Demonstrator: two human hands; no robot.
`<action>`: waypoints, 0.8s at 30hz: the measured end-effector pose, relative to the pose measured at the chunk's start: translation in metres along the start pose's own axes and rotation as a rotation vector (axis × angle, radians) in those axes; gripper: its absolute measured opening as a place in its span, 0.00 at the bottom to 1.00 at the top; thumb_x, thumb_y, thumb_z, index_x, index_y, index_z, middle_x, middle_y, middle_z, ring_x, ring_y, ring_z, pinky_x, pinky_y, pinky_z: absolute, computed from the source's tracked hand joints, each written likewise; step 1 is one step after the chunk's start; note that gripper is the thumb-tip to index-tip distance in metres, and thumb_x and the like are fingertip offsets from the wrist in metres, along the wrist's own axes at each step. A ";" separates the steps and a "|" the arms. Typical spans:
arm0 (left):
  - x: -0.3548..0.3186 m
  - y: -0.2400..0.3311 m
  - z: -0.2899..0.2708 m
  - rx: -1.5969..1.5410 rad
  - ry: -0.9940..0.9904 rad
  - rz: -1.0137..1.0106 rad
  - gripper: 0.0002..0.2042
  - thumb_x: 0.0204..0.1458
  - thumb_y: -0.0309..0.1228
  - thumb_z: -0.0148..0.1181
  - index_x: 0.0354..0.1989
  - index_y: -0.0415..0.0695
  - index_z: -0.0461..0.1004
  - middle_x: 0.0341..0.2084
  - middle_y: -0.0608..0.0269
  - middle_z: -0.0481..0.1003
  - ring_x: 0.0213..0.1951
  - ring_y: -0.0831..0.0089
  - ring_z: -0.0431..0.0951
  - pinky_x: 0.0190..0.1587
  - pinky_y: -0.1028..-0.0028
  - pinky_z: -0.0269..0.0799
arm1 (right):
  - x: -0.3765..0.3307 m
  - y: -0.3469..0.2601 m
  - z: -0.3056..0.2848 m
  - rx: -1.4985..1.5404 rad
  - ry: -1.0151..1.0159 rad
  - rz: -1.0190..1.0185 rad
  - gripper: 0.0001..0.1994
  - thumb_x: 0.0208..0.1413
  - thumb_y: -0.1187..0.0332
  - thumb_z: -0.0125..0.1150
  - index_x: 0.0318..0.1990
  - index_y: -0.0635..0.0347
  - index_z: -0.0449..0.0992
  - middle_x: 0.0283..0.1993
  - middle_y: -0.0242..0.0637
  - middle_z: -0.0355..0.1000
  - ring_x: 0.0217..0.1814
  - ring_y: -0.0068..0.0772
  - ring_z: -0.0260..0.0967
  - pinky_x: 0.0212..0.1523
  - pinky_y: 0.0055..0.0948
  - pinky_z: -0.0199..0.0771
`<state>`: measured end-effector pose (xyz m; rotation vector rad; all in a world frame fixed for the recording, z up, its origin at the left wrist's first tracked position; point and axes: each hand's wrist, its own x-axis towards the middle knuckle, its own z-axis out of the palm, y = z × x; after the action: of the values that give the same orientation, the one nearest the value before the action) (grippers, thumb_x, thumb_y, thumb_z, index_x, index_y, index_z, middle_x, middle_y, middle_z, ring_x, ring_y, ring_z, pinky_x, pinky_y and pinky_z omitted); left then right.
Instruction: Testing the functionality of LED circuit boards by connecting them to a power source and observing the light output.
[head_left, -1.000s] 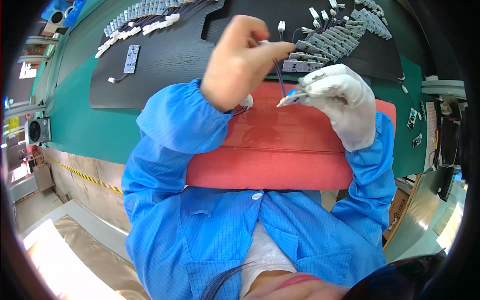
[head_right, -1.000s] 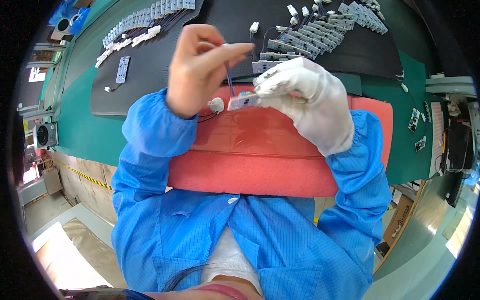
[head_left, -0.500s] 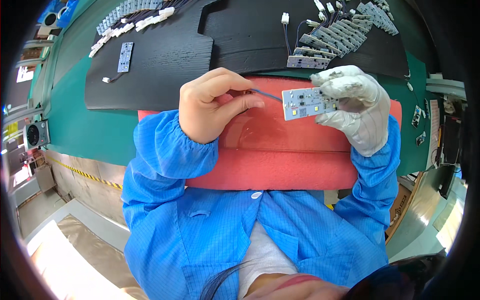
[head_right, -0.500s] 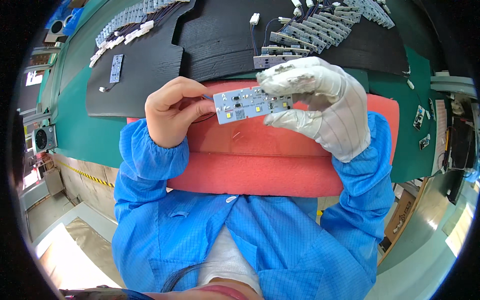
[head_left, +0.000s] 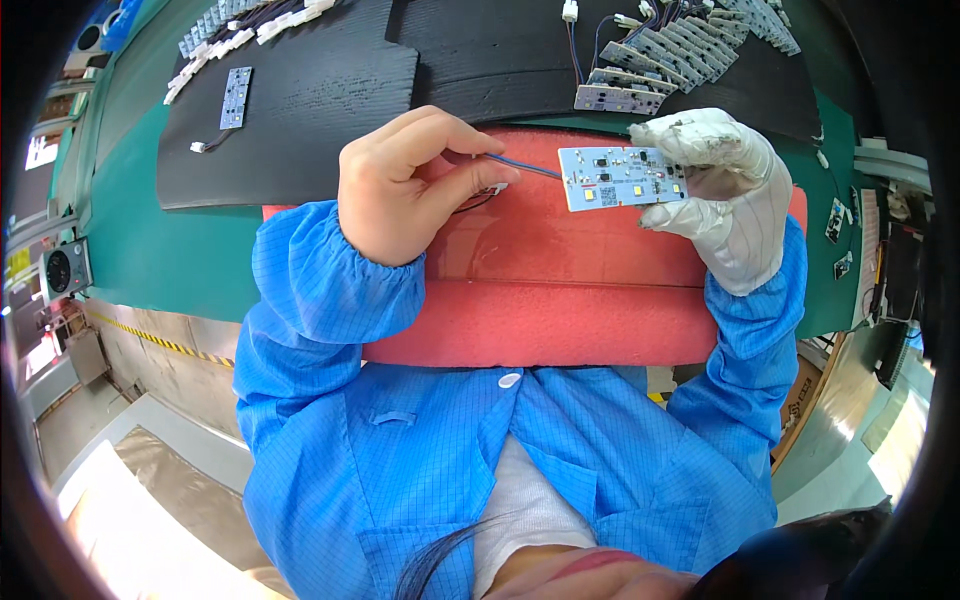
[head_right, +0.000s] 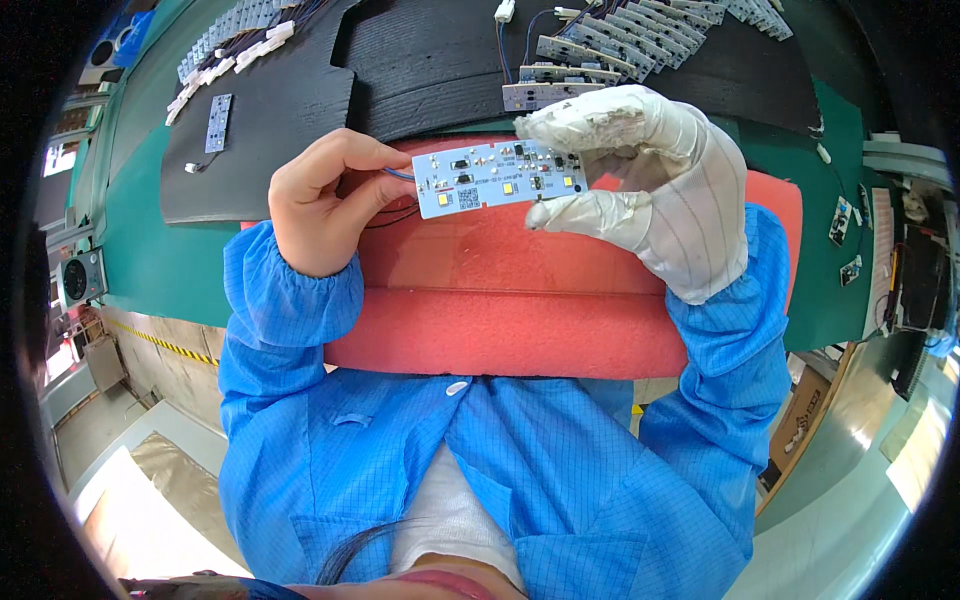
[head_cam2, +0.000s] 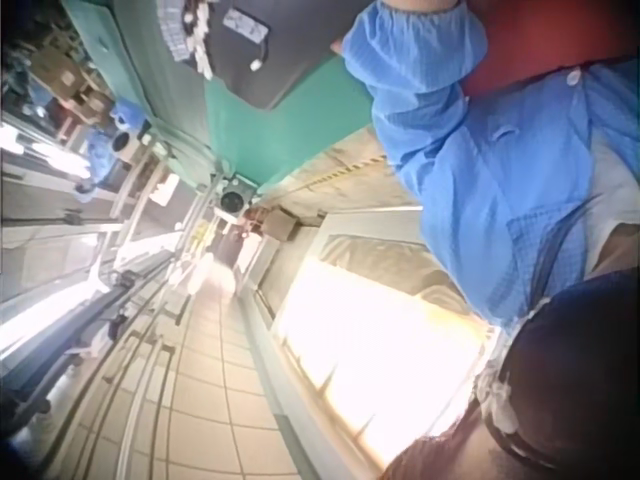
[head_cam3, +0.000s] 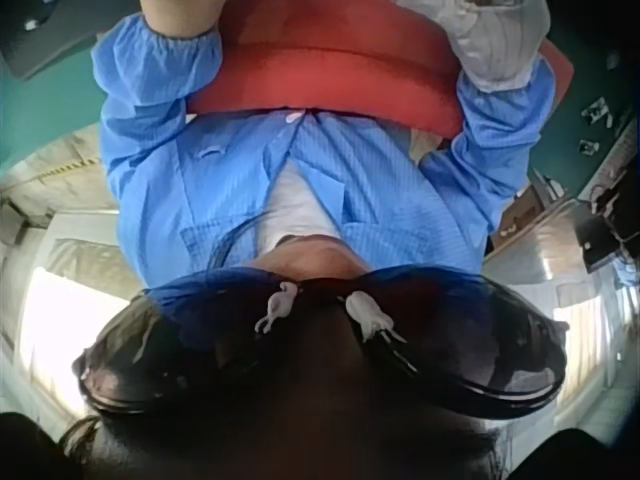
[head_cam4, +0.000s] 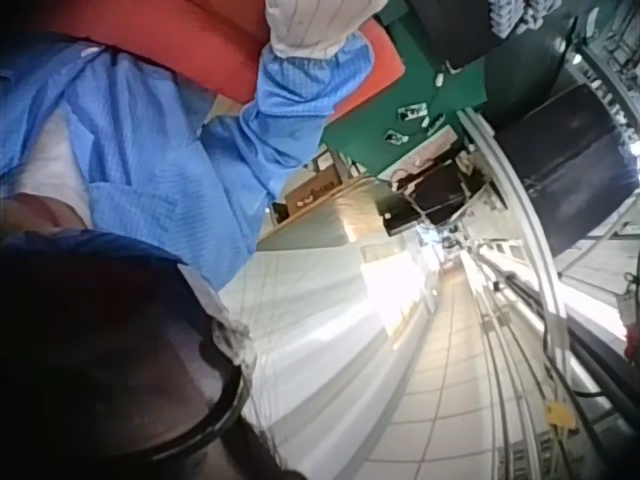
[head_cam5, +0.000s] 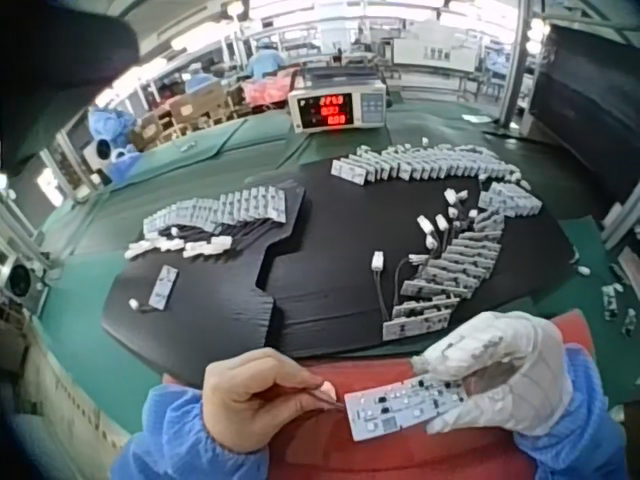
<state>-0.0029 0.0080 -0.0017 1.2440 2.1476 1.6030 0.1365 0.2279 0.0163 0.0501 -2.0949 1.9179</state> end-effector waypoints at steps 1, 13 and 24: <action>-0.001 0.000 0.000 -0.026 0.008 -0.001 0.08 0.39 0.24 0.70 0.26 0.39 0.76 0.22 0.62 0.75 0.23 0.77 0.76 0.25 0.79 0.72 | 0.000 0.000 0.000 -0.019 -0.002 -0.037 0.25 0.32 0.76 0.76 0.43 0.64 0.75 0.43 0.39 0.76 0.45 0.27 0.72 0.43 0.24 0.71; 0.002 0.003 -0.003 0.245 -0.053 0.176 0.09 0.38 0.27 0.70 0.26 0.42 0.75 0.22 0.61 0.73 0.23 0.66 0.74 0.25 0.73 0.70 | 0.004 -0.014 0.002 -0.504 0.014 0.037 0.13 0.48 0.77 0.59 0.43 0.69 0.72 0.33 0.43 0.74 0.25 0.27 0.73 0.22 0.20 0.74; 0.002 -0.001 -0.002 0.322 -0.021 0.354 0.09 0.39 0.26 0.69 0.28 0.40 0.77 0.21 0.59 0.72 0.23 0.65 0.74 0.24 0.73 0.70 | 0.010 -0.002 0.004 -0.156 0.154 0.503 0.18 0.55 0.56 0.55 0.42 0.63 0.74 0.19 0.36 0.70 0.11 0.17 0.65 0.11 0.13 0.65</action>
<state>-0.0064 0.0081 -0.0011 1.8170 2.3408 1.3796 0.1267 0.2251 0.0208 -0.6968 -2.2936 1.9200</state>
